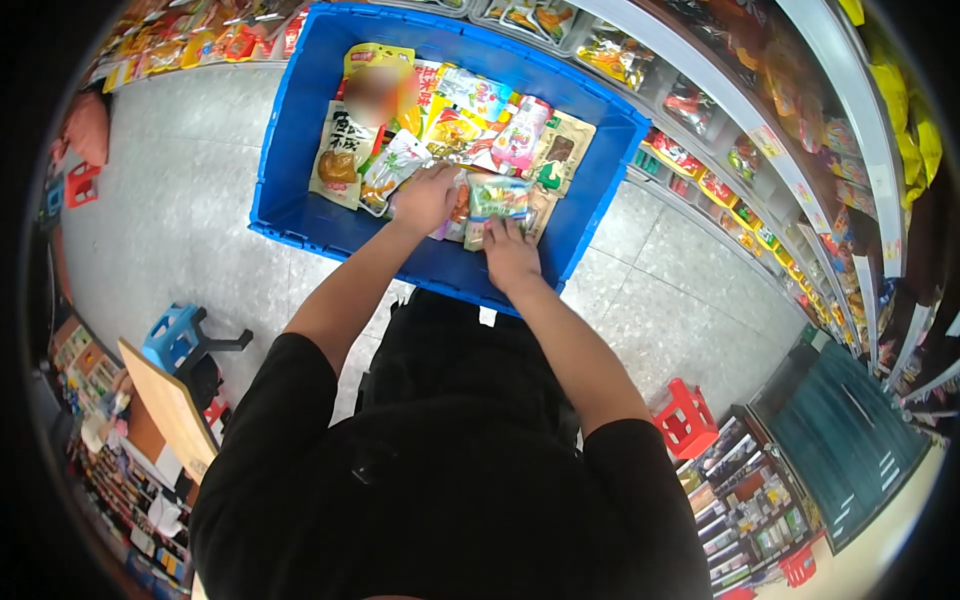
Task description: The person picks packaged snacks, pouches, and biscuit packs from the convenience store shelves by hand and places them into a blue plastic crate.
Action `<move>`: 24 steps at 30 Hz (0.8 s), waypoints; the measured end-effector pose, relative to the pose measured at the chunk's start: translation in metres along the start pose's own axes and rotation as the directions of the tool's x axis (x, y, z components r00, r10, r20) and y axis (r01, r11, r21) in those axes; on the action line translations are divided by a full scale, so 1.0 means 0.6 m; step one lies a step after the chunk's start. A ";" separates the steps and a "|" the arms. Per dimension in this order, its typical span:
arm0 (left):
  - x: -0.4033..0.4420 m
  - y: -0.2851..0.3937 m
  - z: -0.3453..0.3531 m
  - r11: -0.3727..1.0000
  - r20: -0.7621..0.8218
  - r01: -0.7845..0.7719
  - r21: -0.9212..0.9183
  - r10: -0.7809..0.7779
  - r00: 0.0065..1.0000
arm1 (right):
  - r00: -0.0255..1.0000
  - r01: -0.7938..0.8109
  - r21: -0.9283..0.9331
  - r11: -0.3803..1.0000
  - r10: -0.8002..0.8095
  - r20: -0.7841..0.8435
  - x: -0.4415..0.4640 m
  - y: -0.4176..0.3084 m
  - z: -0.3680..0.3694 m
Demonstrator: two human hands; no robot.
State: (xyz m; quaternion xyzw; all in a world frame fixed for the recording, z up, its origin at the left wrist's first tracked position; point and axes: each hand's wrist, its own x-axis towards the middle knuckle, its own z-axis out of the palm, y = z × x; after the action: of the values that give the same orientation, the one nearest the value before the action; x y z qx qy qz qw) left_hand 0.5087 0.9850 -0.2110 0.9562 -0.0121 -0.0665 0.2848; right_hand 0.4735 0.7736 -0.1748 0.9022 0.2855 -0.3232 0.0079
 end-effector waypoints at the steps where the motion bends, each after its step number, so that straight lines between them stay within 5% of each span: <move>1: -0.002 0.012 -0.007 0.996 0.045 -0.017 -0.088 0.021 0.999 | 1.000 -0.017 0.054 0.998 0.016 0.024 -0.009 -0.008 0.002; 4: -0.013 0.007 0.031 0.970 0.122 -0.049 -0.239 0.080 0.989 | 0.998 -0.036 0.148 0.988 0.043 -0.048 -0.021 -0.004 0.014; 6: -0.025 0.007 0.048 0.965 0.257 -0.106 -0.238 0.168 0.952 | 0.991 -0.114 0.197 0.974 0.098 0.087 -0.025 -0.005 0.006; 8: -0.031 0.013 0.053 0.946 0.179 -0.170 -0.274 0.224 0.958 | 0.986 -0.165 0.249 0.954 0.151 0.077 -0.037 -0.007 0.005; 11: -0.029 0.034 0.022 0.985 0.496 -0.121 -0.126 0.168 0.852 | 0.986 -0.167 0.360 0.918 0.165 0.037 -0.034 0.005 0.030; 14: -0.030 0.012 0.038 0.976 0.452 -0.161 -0.148 0.211 0.866 | 0.993 -0.110 0.420 0.901 0.114 0.016 -0.036 0.018 0.023; 15: -0.028 0.008 0.032 0.947 0.238 -0.258 -0.189 0.299 0.924 | 0.991 -0.135 0.411 0.902 0.113 0.077 -0.035 0.020 0.019; 16: -0.024 0.003 0.026 0.950 0.236 -0.256 -0.177 0.294 0.926 | 0.984 -0.160 0.399 0.903 0.113 0.140 -0.036 0.022 0.016; 18: -0.010 0.007 -0.014 0.995 0.111 -0.027 -0.092 0.037 0.993 | 0.986 -0.152 0.396 0.906 0.109 0.129 -0.040 0.023 0.010; 20: 0.000 -0.030 -0.034 0.998 0.090 0.040 -0.046 -0.036 0.995 | 0.988 -0.144 0.394 0.908 0.107 0.114 -0.044 0.020 0.010; 22: -0.003 -0.071 -0.054 0.957 0.019 0.285 0.061 -0.287 0.958 | 0.987 -0.161 0.398 0.903 0.146 0.068 -0.040 0.020 0.018; 23: -0.008 -0.087 -0.076 0.954 0.010 0.291 0.075 -0.292 0.956 | 0.989 -0.146 0.405 0.903 0.133 0.060 -0.042 0.018 0.017; 24: -0.011 -0.099 -0.105 0.910 0.104 0.377 0.176 -0.397 0.912 | 0.989 -0.140 0.385 0.912 0.151 0.003 -0.043 0.016 0.014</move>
State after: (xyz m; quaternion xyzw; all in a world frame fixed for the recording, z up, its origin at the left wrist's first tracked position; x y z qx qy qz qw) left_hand 0.5095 1.0692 -0.1905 0.9515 0.1534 -0.1862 0.1909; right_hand 0.4576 0.7506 -0.1680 0.9092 0.1489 -0.3593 -0.1487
